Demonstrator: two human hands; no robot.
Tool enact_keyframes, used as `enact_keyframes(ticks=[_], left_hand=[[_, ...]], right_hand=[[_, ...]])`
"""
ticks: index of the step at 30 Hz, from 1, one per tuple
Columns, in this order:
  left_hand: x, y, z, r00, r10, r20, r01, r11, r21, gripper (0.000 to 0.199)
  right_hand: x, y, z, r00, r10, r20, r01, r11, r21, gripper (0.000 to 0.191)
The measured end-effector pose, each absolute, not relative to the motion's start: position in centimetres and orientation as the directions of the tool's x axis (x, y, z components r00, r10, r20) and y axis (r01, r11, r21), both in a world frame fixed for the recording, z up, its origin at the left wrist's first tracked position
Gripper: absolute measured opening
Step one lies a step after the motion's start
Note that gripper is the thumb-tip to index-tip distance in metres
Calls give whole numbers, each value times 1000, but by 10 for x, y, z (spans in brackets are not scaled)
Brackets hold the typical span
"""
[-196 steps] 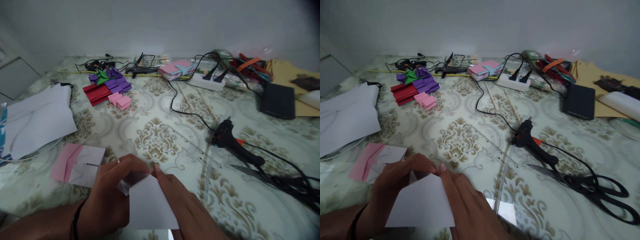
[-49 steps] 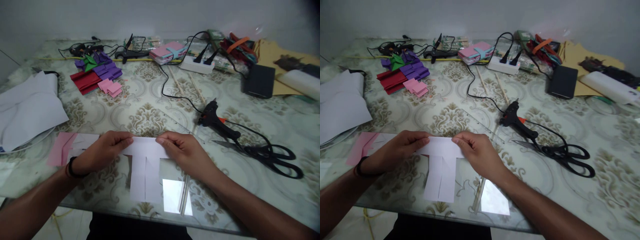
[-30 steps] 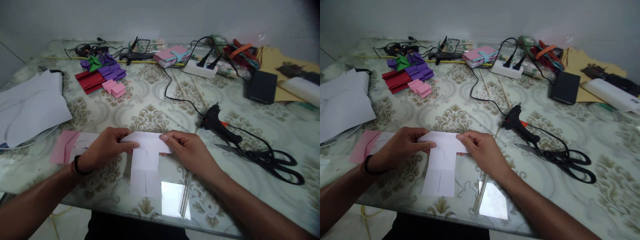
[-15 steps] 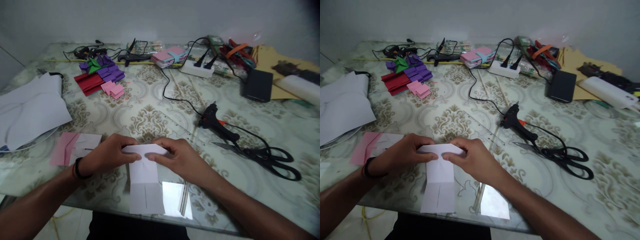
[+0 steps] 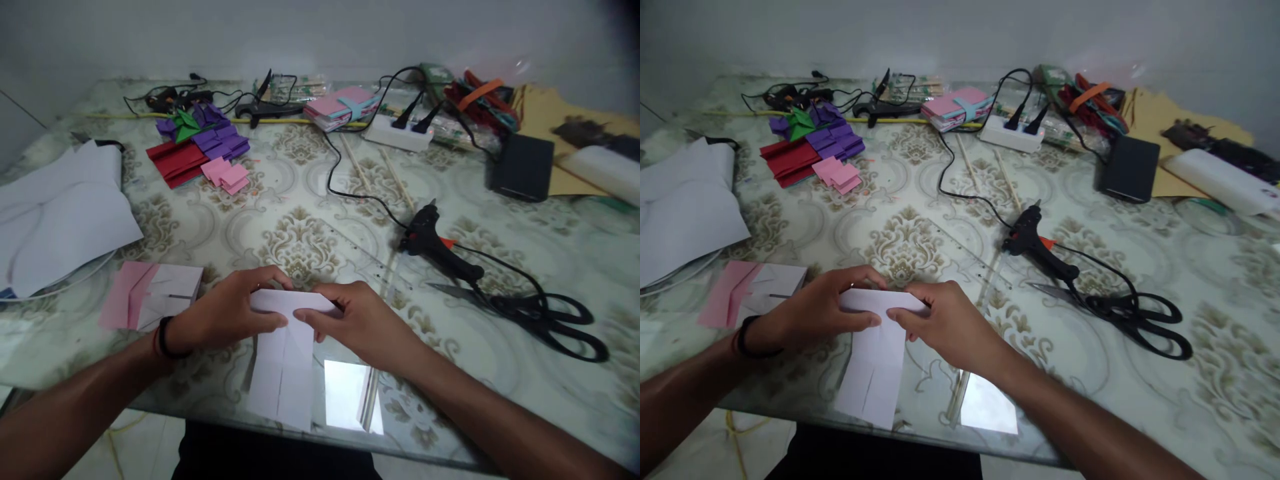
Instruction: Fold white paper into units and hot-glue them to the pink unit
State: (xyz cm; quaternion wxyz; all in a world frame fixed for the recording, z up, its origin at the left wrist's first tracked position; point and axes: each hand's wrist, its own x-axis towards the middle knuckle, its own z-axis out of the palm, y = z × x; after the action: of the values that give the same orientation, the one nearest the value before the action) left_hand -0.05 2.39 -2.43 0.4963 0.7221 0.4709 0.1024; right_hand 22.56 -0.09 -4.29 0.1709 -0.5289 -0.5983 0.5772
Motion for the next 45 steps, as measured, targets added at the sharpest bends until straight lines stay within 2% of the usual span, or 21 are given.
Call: enact_keyframes(ticks=[3, 5, 6, 8, 10, 11, 12, 15, 18, 22, 29, 31, 36, 45], left_hand=[[-6, 29, -24, 509, 815, -276, 592, -98, 800, 27], [-8, 31, -26, 459, 857, -233, 630, -129, 766, 27], [-8, 31, -29, 436, 881, -185, 653, -169, 738, 30], [-7, 29, -35, 415, 909, -40, 703, -292, 649, 44], [-6, 27, -42, 425, 897, 122, 742, -422, 521, 65], [-5, 25, -45, 431, 883, 184, 756, -465, 461, 71], [-5, 23, -48, 459, 861, 221, 758, -509, 409, 68], [-6, 17, -51, 638, 737, 222, 675, -674, 299, 37], [-9, 7, -52, 770, 626, 124, 597, -775, 207, 39], [-16, 2, -49, 801, 597, 39, 589, -799, 120, 46], [-27, 14, -30, 902, 429, -42, 429, -887, 169, 43], [-26, 10, -30, 902, 430, -40, 430, -887, 166, 45], [-20, -13, -43, 825, 565, -11, 564, -822, 74, 45], [-30, -20, -47, 825, 564, -28, 563, -819, 113, 60]], right_hand=[[228, 0, -40, -394, 828, -399, 441, -210, -873, 28], [230, 1, -41, -388, 858, -336, 522, -95, -847, 31], [232, 2, -43, -372, 890, -265, 585, 3, -811, 29], [235, 3, -48, -348, 937, -33, 705, 238, -668, 27], [238, 4, -56, -401, 895, 198, 748, 444, -493, 43], [238, 4, -60, -466, 849, 250, 736, 529, -422, 47], [239, 4, -63, -535, 801, 269, 710, 599, -371, 47], [238, 3, -71, -686, 692, 224, 625, 719, -304, 44], [238, -1, -72, -734, 658, 170, 606, 747, -274, 49], [240, -9, -67, -748, 651, 133, 613, 753, -238, 50], [243, -19, -51, -751, 642, 156, 581, 754, -306, 37], [243, -19, -51, -760, 631, 157, 572, 764, -300, 36], [240, -19, -57, -782, 606, 148, 568, 790, -231, 38], [244, -18, -56, -758, 640, 124, 606, 762, -229, 42]])
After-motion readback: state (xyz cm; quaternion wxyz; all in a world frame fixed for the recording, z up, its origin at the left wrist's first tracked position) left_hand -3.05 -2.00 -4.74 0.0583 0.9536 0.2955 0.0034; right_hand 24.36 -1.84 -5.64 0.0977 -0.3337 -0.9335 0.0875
